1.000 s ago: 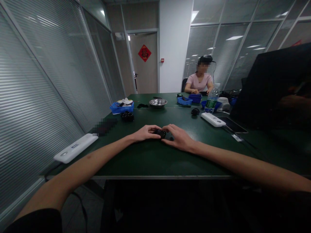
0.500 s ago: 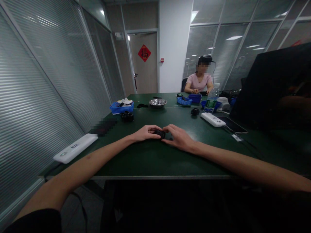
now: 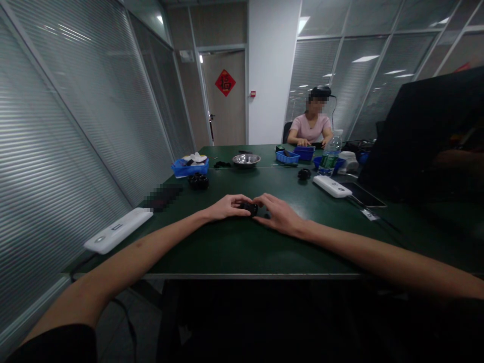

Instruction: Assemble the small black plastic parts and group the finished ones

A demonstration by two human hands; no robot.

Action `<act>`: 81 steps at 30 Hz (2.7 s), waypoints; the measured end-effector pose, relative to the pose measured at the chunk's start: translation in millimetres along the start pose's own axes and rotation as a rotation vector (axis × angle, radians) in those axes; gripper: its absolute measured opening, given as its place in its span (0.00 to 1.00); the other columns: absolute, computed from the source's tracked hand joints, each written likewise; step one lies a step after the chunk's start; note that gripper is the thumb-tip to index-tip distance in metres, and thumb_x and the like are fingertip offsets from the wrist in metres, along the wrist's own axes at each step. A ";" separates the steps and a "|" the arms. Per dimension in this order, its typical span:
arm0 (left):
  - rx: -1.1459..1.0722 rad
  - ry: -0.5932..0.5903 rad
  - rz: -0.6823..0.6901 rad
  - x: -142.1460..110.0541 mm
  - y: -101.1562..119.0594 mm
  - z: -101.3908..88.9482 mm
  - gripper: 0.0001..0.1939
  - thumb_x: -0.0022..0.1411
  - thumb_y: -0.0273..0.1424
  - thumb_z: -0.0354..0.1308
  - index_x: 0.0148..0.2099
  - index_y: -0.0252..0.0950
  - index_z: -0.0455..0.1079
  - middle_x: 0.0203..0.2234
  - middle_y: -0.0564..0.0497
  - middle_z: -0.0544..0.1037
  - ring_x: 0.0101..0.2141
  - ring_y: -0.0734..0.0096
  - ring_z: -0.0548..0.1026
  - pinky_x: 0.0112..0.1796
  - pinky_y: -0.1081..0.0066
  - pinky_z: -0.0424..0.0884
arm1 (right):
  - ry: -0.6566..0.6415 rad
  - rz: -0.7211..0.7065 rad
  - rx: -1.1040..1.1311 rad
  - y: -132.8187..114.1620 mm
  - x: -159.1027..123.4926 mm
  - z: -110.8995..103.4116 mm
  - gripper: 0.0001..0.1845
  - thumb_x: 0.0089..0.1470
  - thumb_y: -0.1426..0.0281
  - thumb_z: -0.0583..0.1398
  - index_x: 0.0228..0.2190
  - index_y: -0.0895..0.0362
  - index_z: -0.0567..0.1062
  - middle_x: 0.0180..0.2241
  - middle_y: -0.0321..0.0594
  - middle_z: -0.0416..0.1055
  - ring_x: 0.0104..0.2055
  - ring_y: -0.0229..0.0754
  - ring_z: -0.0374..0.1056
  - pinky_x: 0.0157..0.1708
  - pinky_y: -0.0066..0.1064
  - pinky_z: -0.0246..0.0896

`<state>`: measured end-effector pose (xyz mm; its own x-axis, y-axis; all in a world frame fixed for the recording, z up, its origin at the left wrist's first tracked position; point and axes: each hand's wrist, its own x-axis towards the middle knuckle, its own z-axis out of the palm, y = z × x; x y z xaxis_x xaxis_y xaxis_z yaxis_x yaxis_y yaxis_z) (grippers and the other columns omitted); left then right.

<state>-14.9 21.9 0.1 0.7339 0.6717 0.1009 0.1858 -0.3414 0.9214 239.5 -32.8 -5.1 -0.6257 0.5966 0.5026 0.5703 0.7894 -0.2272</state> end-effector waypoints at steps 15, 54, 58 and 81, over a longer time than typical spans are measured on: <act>0.023 -0.010 0.020 0.6 2.4 2.8 0.25 0.58 0.35 0.70 0.56 0.35 0.72 0.53 0.44 0.77 0.55 0.58 0.75 0.59 0.57 0.66 | 0.013 -0.070 0.050 -4.2 1.1 -2.5 0.19 0.61 0.70 0.64 0.53 0.51 0.69 0.51 0.45 0.68 0.50 0.49 0.70 0.49 0.45 0.73; 0.699 -0.020 0.169 -4.0 -1.2 8.2 0.34 0.76 0.52 0.30 0.64 0.38 0.65 0.61 0.42 0.68 0.62 0.55 0.62 0.62 0.53 0.55 | 0.061 -0.194 0.100 0.8 1.7 0.4 0.30 0.56 0.85 0.54 0.57 0.52 0.68 0.57 0.47 0.67 0.60 0.51 0.64 0.60 0.52 0.66; 0.715 -0.031 0.205 -1.8 -1.5 8.8 0.31 0.77 0.51 0.33 0.62 0.38 0.65 0.58 0.42 0.71 0.59 0.56 0.65 0.60 0.54 0.58 | 0.064 -0.190 0.139 0.5 2.0 -0.4 0.29 0.55 0.87 0.51 0.54 0.54 0.70 0.58 0.48 0.66 0.61 0.49 0.64 0.60 0.48 0.66; 0.764 0.003 0.293 -1.3 -2.4 -11.4 0.24 0.66 0.50 0.60 0.54 0.36 0.73 0.50 0.43 0.75 0.50 0.56 0.71 0.52 0.58 0.67 | -0.115 -0.370 0.109 -10.3 2.7 -9.6 0.26 0.52 0.87 0.54 0.48 0.56 0.76 0.71 0.44 0.55 0.75 0.50 0.41 0.71 0.57 0.43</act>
<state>-23.7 29.3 2.1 0.8203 0.4872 0.2997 0.3817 -0.8564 0.3476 237.1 -40.7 6.7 -0.8374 0.2766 0.4714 0.2394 0.9610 -0.1388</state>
